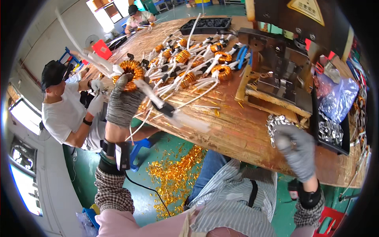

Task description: Attaching metal terminals to induction coils using a press machine.

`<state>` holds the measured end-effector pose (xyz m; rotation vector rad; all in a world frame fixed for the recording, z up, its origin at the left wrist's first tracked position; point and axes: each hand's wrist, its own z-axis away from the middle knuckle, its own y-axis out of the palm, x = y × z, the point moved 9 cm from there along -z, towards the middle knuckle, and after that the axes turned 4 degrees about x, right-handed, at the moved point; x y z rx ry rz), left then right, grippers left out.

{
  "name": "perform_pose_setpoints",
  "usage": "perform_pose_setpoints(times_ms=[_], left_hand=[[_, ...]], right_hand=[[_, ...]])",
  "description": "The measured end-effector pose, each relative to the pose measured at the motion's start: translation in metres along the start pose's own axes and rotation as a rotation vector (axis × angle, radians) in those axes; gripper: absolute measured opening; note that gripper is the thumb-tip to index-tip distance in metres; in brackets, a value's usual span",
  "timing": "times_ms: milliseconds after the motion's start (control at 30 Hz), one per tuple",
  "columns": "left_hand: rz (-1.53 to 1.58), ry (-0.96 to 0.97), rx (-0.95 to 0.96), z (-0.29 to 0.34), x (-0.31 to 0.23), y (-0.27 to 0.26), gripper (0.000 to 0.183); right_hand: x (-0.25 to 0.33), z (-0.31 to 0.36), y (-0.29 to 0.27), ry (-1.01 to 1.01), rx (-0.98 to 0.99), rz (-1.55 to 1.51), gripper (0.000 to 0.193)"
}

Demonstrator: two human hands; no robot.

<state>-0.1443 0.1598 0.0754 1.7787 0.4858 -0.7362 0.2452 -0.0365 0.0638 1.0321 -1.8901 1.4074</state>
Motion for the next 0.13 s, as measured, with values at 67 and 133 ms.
perform_pose_setpoints(times_ms=[67, 133], left_hand=[[0.052, -0.047, 0.014, 0.007, 0.037, 0.037, 0.033], [-0.050, 0.041, -0.103, 0.014, 0.058, 0.037, 0.035]], right_hand=[[0.036, -0.014, 0.036, -0.184, 0.126, 0.204, 0.051], [0.065, -0.023, 0.056, -0.347, 0.076, 0.345, 0.056]])
